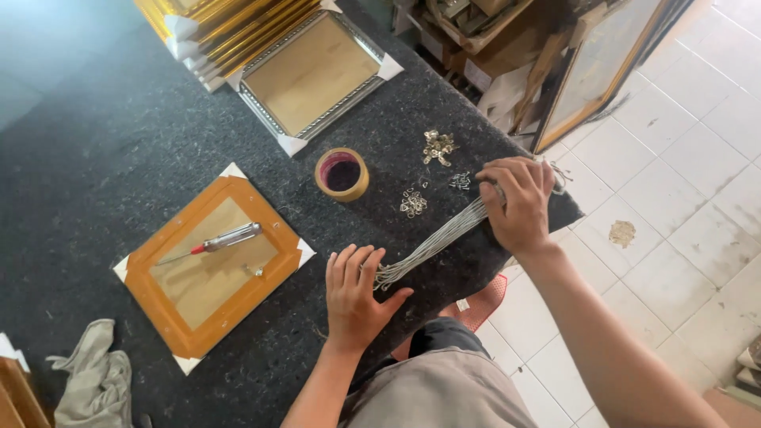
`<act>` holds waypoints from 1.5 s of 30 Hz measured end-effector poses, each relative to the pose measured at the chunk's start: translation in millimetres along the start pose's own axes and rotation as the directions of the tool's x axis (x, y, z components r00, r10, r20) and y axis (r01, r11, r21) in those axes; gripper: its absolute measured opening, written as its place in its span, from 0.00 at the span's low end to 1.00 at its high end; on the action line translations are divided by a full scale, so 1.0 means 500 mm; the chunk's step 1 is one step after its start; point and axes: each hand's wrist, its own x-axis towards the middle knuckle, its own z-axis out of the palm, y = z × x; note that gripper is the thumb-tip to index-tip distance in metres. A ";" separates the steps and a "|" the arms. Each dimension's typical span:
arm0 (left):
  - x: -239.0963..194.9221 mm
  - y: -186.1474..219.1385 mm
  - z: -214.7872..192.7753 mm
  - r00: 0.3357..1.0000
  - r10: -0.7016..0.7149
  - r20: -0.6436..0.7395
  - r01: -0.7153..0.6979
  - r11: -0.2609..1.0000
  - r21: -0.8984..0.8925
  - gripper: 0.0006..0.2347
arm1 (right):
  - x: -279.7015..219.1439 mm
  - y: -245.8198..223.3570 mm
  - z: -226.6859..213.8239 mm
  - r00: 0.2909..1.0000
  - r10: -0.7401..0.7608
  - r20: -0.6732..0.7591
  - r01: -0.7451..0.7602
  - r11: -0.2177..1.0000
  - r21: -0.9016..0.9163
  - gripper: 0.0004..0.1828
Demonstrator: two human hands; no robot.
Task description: Attaching metal hangers and wire to the back of picture frames using a screwdriver
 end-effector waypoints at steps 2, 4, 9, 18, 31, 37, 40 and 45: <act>-0.012 -0.021 -0.034 0.998 -0.037 -0.056 0.038 0.999 0.013 0.25 | -0.007 -0.065 0.020 1.000 -0.008 -0.007 0.008 0.999 0.050 0.10; -0.023 -0.048 -0.068 0.990 -0.072 -0.120 0.076 0.997 0.029 0.25 | -0.005 -0.144 0.031 1.000 -0.023 -0.019 0.025 0.994 0.106 0.10; -0.045 -0.132 -0.165 0.892 -0.325 -0.313 0.327 0.944 -0.050 0.19 | -0.004 -0.337 0.070 0.977 -0.106 0.185 0.032 0.930 0.366 0.04; -0.065 -0.268 -0.230 0.655 -0.721 -0.225 0.671 0.692 -0.265 0.04 | 0.026 -0.493 0.251 0.823 -0.337 0.458 0.214 0.930 0.300 0.09; -0.035 -0.309 -0.233 0.640 -0.759 -0.116 0.615 0.597 -0.514 0.06 | 0.069 -0.585 0.301 0.703 -0.374 0.605 0.148 0.909 0.390 0.07; -0.045 -0.312 -0.229 0.644 -0.763 -0.048 0.607 0.549 -0.574 0.07 | 0.053 -0.567 0.334 0.742 -0.202 0.639 -0.246 0.805 0.540 0.08; -0.045 -0.313 -0.224 0.699 -0.712 -0.061 0.606 0.636 -0.478 0.07 | 0.056 -0.582 0.305 0.770 -0.163 0.617 -0.329 0.728 0.602 0.12; -0.041 -0.313 -0.232 0.718 -0.689 -0.102 0.584 0.675 -0.451 0.03 | 0.062 -0.590 0.288 0.776 -0.221 0.591 -0.345 0.636 0.690 0.13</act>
